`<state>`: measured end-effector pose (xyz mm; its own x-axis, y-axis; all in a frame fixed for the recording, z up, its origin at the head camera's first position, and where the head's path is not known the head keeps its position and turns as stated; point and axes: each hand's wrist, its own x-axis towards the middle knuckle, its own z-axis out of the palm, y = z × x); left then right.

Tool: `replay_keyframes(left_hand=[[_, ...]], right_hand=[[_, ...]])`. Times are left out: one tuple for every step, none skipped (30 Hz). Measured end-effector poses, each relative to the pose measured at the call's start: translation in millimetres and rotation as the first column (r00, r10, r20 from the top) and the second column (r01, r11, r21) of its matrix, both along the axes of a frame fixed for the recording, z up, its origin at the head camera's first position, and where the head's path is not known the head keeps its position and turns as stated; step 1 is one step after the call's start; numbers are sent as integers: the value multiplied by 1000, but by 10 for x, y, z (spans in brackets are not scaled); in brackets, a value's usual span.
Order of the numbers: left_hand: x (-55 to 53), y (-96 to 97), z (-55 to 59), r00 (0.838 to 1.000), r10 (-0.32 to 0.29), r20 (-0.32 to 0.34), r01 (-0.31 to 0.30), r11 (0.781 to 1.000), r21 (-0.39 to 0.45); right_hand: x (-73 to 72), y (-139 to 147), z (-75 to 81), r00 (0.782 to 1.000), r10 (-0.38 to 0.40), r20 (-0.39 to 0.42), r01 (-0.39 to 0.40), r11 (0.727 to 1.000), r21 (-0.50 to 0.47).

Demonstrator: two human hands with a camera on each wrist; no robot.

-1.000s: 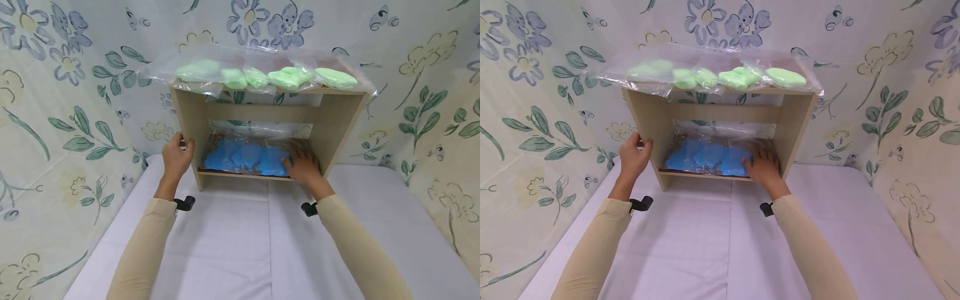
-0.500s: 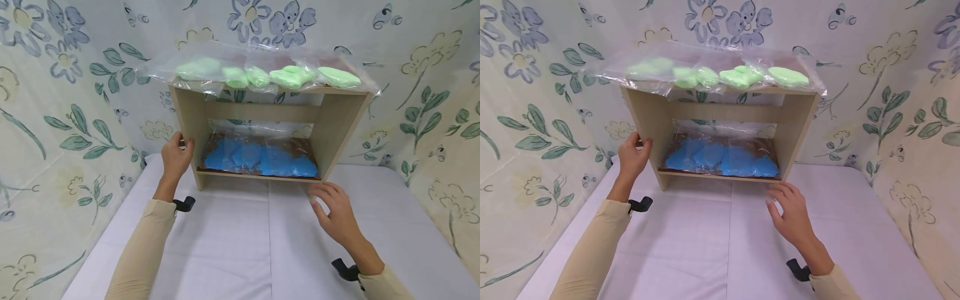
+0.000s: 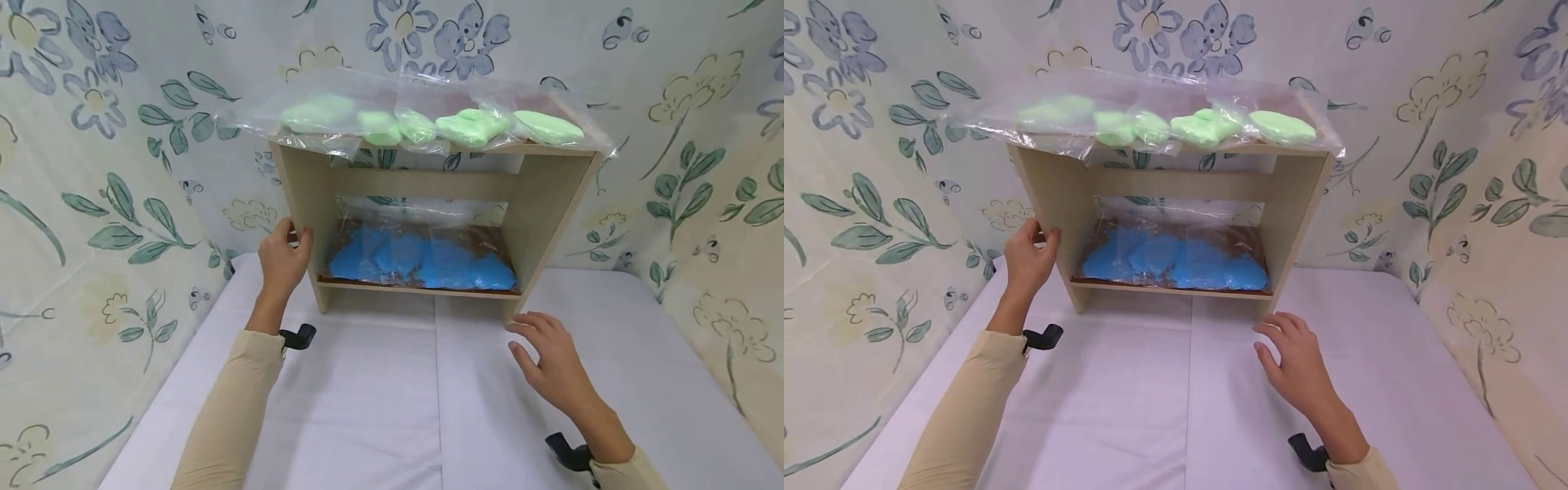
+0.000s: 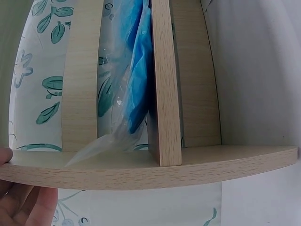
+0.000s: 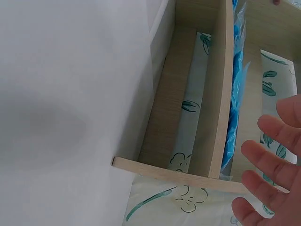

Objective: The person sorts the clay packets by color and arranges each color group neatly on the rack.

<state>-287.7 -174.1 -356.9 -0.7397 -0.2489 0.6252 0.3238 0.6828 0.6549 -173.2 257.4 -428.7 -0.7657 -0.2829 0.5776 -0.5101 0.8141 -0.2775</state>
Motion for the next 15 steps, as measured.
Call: replay_keyframes(left_hand=[[2,2,-1,1000,5,0,-5,1000,1],[5,4,0,1000,9,-1,-9,1000,4],[4,5,2,1000,13,-4,-13,1000,5],[2,6,5,1000,17,-8,-17,1000,5],[-3,5,6,1000,18,-14,-18,1000,7],[-8,3,10,1000,19,-18,-19,1000,6],[-13,1,11,1000,18,-21,-18,1000,5],[-15,-1,13,1000,15,-21,-15,1000,6],[-14,-1,14,1000,8,-11,-8,1000,8],[-10,-3,19,1000,-3,10,3,1000,10],[3,-5,28,999,-16,43,16,1000,9],[35,-11,43,993,-32,111,33,999,-1],[84,-16,64,976,-47,210,53,998,-21],[143,-18,88,943,-58,328,79,996,-49],[212,-16,109,892,-53,450,110,989,-100]], right_hand=[[-12,-17,3,1000,10,-2,-10,1000,2],[-26,-35,8,1000,18,-2,-18,1000,5],[-41,-53,14,1000,26,-1,-26,1000,7],[-56,-70,19,999,32,-4,-32,999,11],[-73,-86,24,999,37,-7,-37,999,15],[-90,-101,28,999,41,-12,-41,999,18],[-106,-115,31,999,46,-22,-45,999,21],[-121,-127,33,998,48,-34,-47,999,25],[-129,-135,35,998,48,-47,-47,998,28],[-137,-142,39,997,49,-63,-47,998,33],[-145,-149,44,996,53,-78,-51,998,36],[-153,-159,53,994,60,-90,-57,998,37],[-157,-170,63,993,70,-98,-67,997,35],[-160,-182,75,992,79,-103,-76,997,34],[-161,-193,91,990,88,-109,-85,996,32]])
